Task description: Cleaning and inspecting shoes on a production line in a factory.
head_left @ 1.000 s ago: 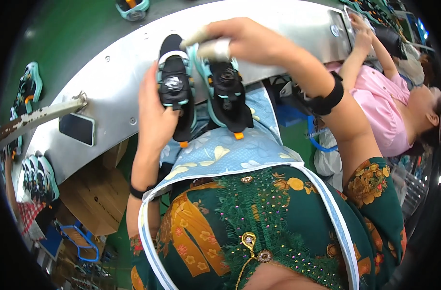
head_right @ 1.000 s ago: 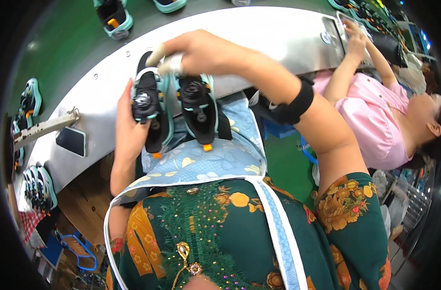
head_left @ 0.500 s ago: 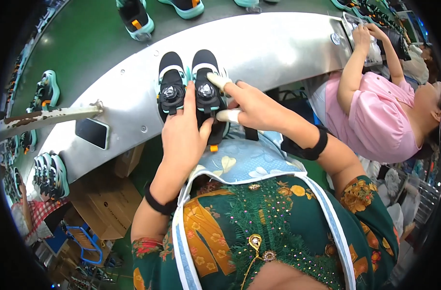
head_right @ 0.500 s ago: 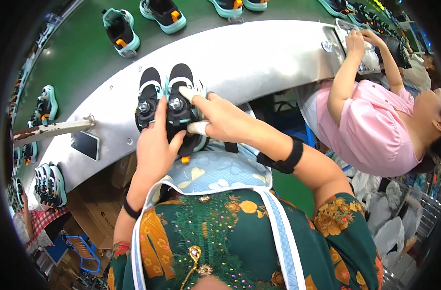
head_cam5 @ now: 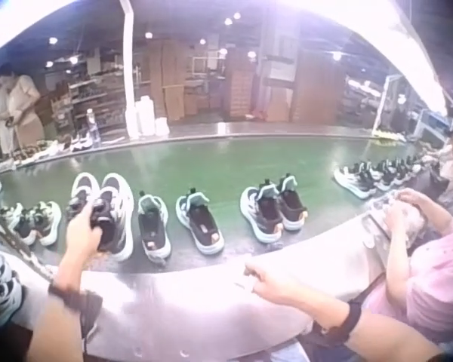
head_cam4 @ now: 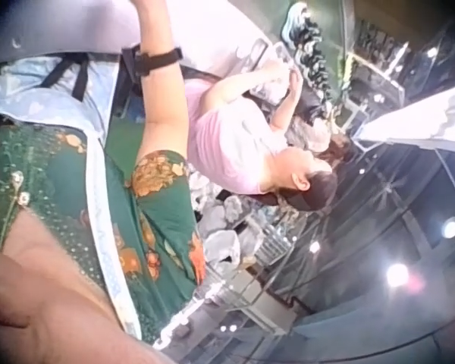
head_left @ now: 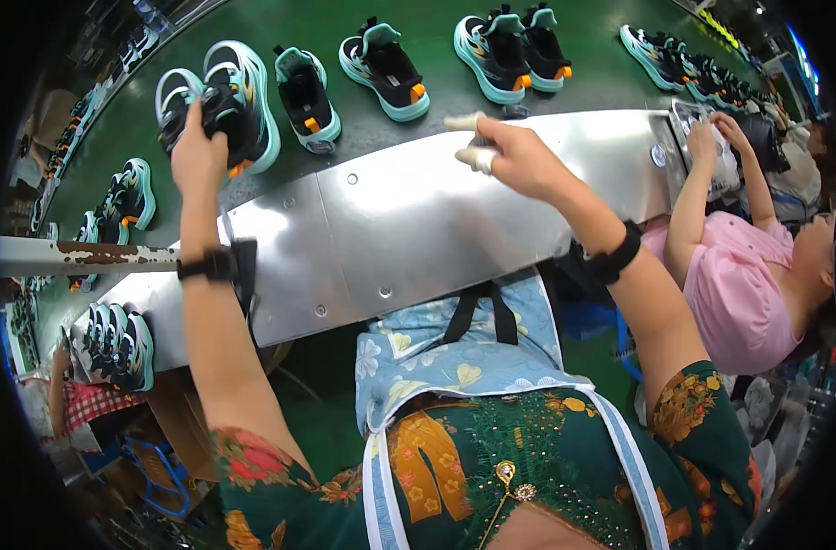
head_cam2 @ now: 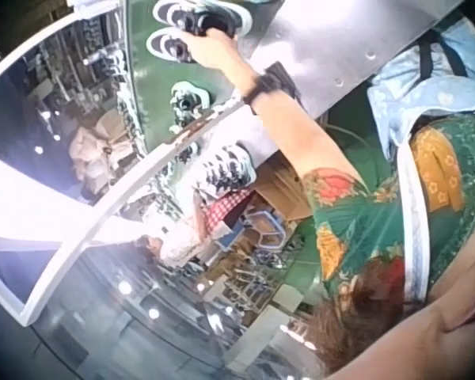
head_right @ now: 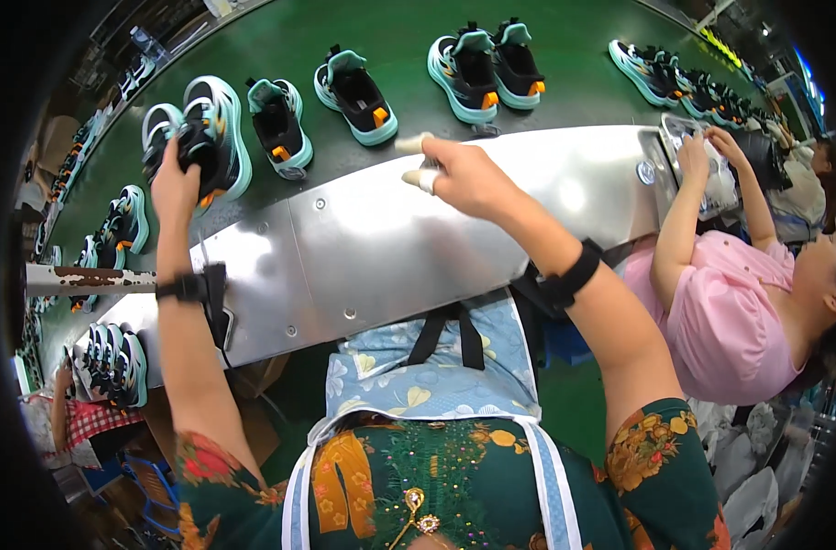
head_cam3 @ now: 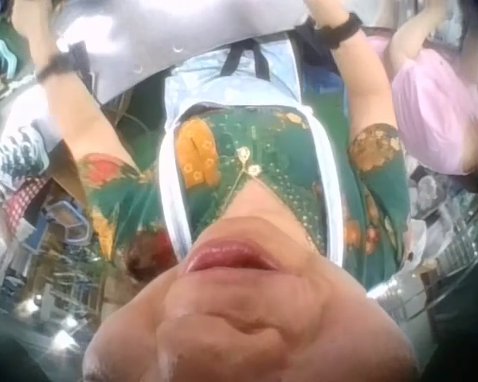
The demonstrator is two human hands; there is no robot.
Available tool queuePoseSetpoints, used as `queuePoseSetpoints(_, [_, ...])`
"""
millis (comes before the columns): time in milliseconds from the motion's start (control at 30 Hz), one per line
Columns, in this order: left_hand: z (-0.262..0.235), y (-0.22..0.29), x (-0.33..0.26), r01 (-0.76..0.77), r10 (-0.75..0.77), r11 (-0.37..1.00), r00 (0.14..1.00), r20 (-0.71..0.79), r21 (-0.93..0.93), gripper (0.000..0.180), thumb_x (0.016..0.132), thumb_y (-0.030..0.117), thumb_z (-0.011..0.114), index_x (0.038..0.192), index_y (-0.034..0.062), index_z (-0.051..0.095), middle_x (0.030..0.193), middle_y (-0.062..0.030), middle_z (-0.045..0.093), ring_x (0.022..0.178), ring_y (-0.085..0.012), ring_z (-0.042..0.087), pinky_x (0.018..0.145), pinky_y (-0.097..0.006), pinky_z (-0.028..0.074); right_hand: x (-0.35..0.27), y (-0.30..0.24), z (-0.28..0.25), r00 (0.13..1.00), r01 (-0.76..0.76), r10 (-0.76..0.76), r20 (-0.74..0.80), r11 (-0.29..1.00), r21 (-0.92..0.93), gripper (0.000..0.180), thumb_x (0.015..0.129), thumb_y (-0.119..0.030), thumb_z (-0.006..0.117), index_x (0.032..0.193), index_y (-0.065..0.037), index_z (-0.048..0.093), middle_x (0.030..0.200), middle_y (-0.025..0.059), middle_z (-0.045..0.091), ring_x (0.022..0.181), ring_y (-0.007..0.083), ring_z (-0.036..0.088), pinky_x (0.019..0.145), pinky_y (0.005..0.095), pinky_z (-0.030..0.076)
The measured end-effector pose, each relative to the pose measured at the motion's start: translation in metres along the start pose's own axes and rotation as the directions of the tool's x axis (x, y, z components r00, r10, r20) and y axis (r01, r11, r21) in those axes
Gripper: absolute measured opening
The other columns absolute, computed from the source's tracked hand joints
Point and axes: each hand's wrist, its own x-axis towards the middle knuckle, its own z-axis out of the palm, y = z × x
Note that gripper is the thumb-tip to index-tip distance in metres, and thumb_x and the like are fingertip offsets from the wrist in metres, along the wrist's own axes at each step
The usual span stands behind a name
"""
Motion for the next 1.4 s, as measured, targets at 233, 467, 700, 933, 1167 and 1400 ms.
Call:
queuePoseSetpoints(233, [0.085,-0.034,0.019,-0.076,0.085,0.995,0.987,-0.138,0.066,0.042,0.081,0.015,0.054,0.123,0.0140,0.061,0.118,-0.0161,0.060,0.108,-0.0359,0.057,0.093,-0.051,0.044,0.103,0.016,0.006,0.999,0.027,-0.015,0.033,0.924,-0.381,0.069,0.081,-0.008,0.069,0.143,-0.022,0.042,0.093,0.0196,0.060,0.081,0.0307,0.060,0.078,0.0402,0.047])
queuePoseSetpoints(467, [0.101,0.048,-0.040,-0.438,0.478,0.802,0.878,-0.004,-0.406,0.032,0.079,0.011,0.066,0.110,0.0076,0.061,0.103,-0.0126,0.059,0.099,-0.0331,0.055,0.086,-0.044,0.045,0.147,0.029,0.021,0.958,0.278,-0.283,0.042,0.883,-0.377,0.032,0.075,-0.015,0.075,0.102,-0.005,0.062,0.086,0.0192,0.066,0.080,0.0356,0.063,0.073,0.0389,0.049])
queuePoseSetpoints(700, [0.004,0.078,-0.100,-0.478,0.648,0.744,0.686,0.330,-0.467,0.012,0.080,0.007,0.056,0.091,0.0099,0.061,0.091,-0.0121,0.056,0.088,-0.0345,0.057,0.076,-0.044,0.048,-0.004,-0.020,0.003,0.972,0.165,-0.136,0.192,0.976,-0.145,0.032,0.073,-0.021,0.081,0.101,-0.008,0.070,0.085,0.0074,0.071,0.075,0.0149,0.067,0.070,0.0300,0.052])
queuePoseSetpoints(933, [-0.056,0.057,-0.207,-0.396,0.590,0.802,0.636,0.496,-0.446,0.021,0.078,0.005,0.058,0.099,0.0098,0.060,0.101,-0.0116,0.057,0.096,-0.0324,0.055,0.080,-0.043,0.047,-0.117,-0.022,0.062,0.882,0.170,-0.061,0.467,0.966,-0.197,0.028,0.079,-0.024,0.075,0.100,-0.009,0.067,0.087,0.0157,0.068,0.079,0.0319,0.067,0.071,0.0377,0.052])
queuePoseSetpoints(1167, [-0.048,0.128,-0.259,-0.172,0.299,0.846,0.937,0.182,-0.505,0.040,0.084,0.014,0.062,0.119,-0.0021,0.055,0.108,-0.0214,0.061,0.098,-0.0377,0.057,0.088,-0.043,0.045,-0.066,-0.011,-0.031,0.974,0.152,-0.165,0.155,0.984,0.094,0.042,0.081,-0.011,0.072,0.122,-0.010,0.063,0.081,0.0025,0.061,0.074,0.0120,0.056,0.068,0.0290,0.047])
queuePoseSetpoints(1400, [0.004,0.140,-0.267,0.045,0.203,0.805,0.916,0.345,-0.592,0.028,0.080,0.009,0.053,0.106,-0.0030,0.053,0.097,-0.0261,0.057,0.095,-0.0445,0.056,0.082,-0.049,0.045,-0.031,0.007,-0.005,0.807,0.238,-0.250,0.535,0.967,0.094,0.071,0.077,-0.017,0.077,0.142,-0.018,0.047,0.100,0.0043,0.059,0.083,0.0123,0.056,0.076,0.0290,0.048])
